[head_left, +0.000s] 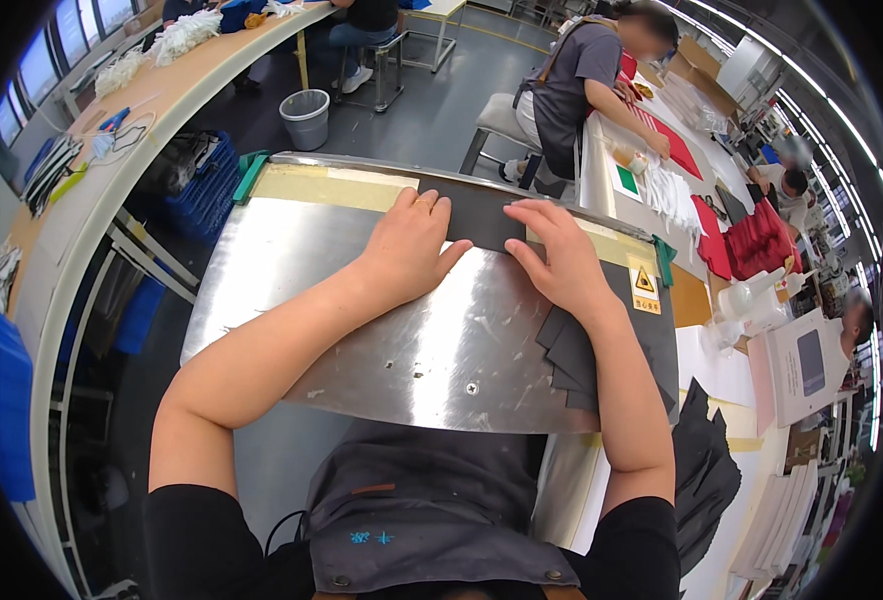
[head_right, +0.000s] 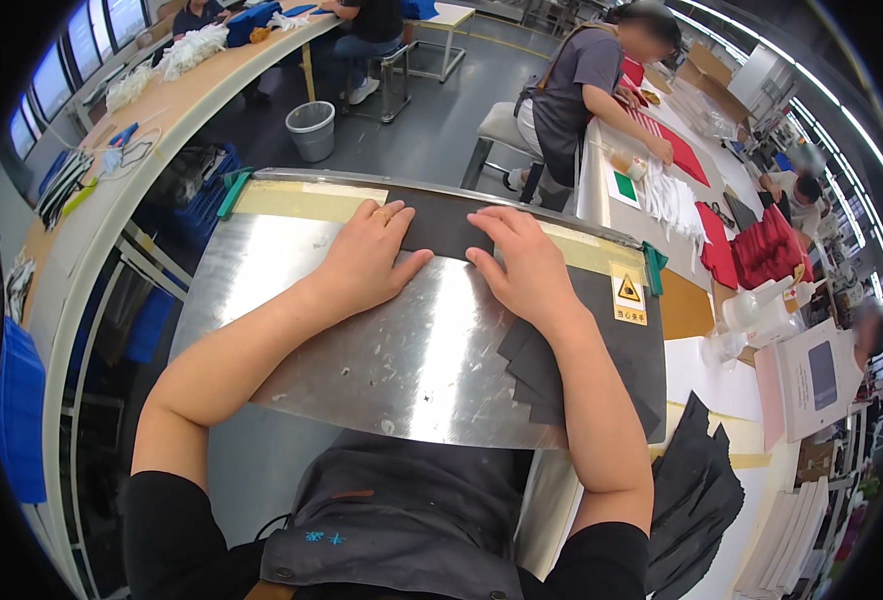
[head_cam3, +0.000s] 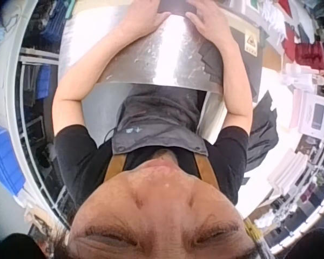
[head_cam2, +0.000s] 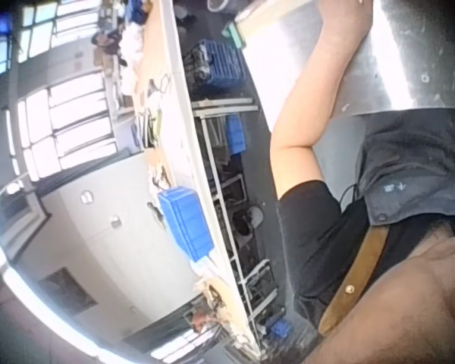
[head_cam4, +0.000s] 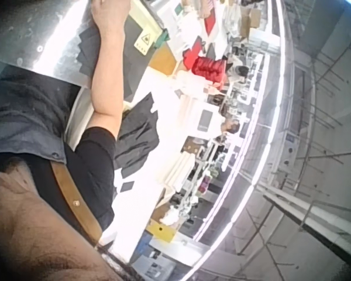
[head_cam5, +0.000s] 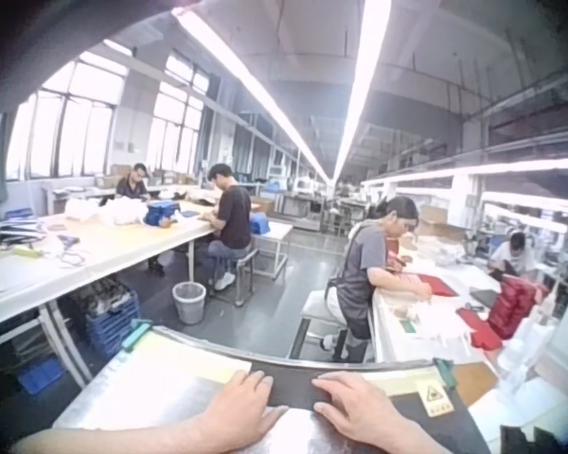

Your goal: The person uses a manual hydraulic guillotine cutter to trim rectangular pieces of dark fabric. They repeatedly place fabric pieces on the metal cutting bed, align them against the guide, and press down the lever to slice the material. The cut pieces are stacked on the table to the right.

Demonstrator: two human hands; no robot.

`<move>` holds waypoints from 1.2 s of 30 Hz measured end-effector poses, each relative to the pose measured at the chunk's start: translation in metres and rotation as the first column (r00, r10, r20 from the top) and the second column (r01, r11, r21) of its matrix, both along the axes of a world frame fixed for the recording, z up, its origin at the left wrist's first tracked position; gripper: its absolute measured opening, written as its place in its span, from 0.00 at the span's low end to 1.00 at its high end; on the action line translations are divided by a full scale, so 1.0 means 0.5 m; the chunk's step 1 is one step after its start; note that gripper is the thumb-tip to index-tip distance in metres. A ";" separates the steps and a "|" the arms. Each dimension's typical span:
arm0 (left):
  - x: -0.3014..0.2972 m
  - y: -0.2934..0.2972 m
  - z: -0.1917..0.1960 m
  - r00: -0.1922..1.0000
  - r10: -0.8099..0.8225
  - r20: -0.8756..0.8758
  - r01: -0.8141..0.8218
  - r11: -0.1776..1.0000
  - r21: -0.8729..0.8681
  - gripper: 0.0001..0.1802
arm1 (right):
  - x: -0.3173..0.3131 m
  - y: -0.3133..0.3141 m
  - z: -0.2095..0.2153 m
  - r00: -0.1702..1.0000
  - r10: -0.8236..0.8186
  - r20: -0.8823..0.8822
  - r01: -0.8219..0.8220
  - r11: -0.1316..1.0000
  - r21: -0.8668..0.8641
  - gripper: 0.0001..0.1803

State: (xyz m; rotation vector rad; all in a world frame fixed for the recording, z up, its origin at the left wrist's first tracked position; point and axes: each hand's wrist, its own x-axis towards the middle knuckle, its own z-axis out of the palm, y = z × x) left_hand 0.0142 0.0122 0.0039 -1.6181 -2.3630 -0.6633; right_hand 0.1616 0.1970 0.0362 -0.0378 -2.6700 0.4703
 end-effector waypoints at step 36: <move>-0.023 -0.025 -0.005 0.995 -0.098 -0.013 0.097 0.995 -0.028 0.32 | -0.008 -0.003 -0.022 0.994 -0.106 0.030 0.094 0.958 0.273 0.23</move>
